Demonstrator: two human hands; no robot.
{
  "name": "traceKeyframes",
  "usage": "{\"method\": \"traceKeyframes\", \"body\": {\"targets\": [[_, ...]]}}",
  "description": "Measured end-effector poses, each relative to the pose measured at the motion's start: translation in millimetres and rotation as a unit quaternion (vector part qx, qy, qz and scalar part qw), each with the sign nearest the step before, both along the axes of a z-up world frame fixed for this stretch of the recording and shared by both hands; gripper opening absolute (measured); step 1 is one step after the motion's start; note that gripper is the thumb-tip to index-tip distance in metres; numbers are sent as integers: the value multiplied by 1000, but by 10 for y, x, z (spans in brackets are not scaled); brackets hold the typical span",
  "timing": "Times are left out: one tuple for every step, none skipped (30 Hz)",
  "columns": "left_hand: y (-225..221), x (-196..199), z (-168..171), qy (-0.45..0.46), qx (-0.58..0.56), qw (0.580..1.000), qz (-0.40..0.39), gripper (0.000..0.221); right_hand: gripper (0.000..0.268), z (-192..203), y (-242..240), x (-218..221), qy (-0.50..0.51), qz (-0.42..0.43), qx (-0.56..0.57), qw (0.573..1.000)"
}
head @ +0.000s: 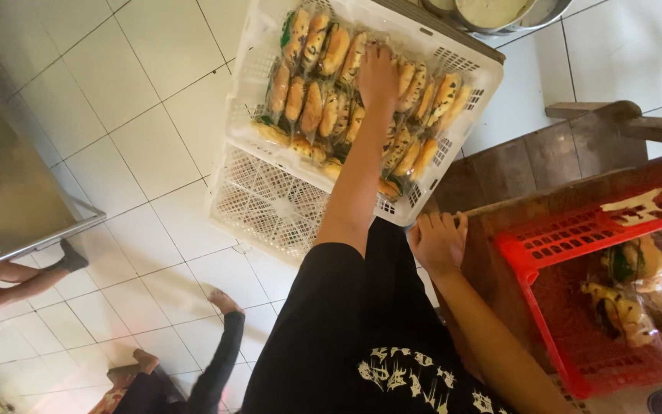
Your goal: The person sorts individual packaged bread items from large trays into smaller crates by hand, arranging them in neat rows.
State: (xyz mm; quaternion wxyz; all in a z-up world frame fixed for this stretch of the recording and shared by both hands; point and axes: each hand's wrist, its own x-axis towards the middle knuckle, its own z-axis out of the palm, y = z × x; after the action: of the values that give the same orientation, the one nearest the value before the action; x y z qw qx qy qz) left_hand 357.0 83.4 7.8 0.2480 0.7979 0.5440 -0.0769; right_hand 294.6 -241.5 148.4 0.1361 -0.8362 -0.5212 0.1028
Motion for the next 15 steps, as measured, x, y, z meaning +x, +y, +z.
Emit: {"method": "traceKeyframes", "body": {"targets": [[-52,39,-115,-63,25,998,15,37,12,-3,-6,-6,-4,-1,3,1000],[-104,78,-232,-125,50,990,29,34,12,-7,-12,-12,-8,-2,5,1000],[-203,66,-209,-126,50,990,28,34,12,-14,-11,-2,-9,-4,6,1000],[-301,53,-187,-186,64,980,-20,37,12,-22,-10,8,-9,-3,10,1000],[-410,24,-168,-244,75,964,-69,42,12,-25,-17,3,-7,-3,13,1000],[-456,10,-244,-244,74,964,-71,42,12,-33,-14,4,-7,-5,13,1000],[-515,-11,-324,-270,127,950,-89,41,12,-41,-21,1,-4,-5,14,1000],[-575,-32,-404,-295,179,933,-106,40,12,-48,-30,-1,0,-5,16,1000],[-586,-53,-417,-296,177,932,-108,40,12,-44,-24,-2,-1,-8,15,1000],[-597,-72,-428,-299,200,926,-115,40,11,-37,-19,-2,2,-10,21,1000],[-609,-93,-437,-301,222,919,-123,41,11,-29,-15,-2,4,-12,27,1000],[-602,-89,-461,-302,221,919,-125,41,11,-34,-17,0,4,-14,26,1000],[-587,-83,-483,-284,206,928,-130,41,12,-42,-15,0,7,-17,31,999],[-573,-75,-502,-265,191,935,-134,40,12,-47,-15,2,9,-19,35,999],[-602,-17,-424,-266,191,935,-138,40,12,-55,-23,-6,9,-23,35,999]]}}
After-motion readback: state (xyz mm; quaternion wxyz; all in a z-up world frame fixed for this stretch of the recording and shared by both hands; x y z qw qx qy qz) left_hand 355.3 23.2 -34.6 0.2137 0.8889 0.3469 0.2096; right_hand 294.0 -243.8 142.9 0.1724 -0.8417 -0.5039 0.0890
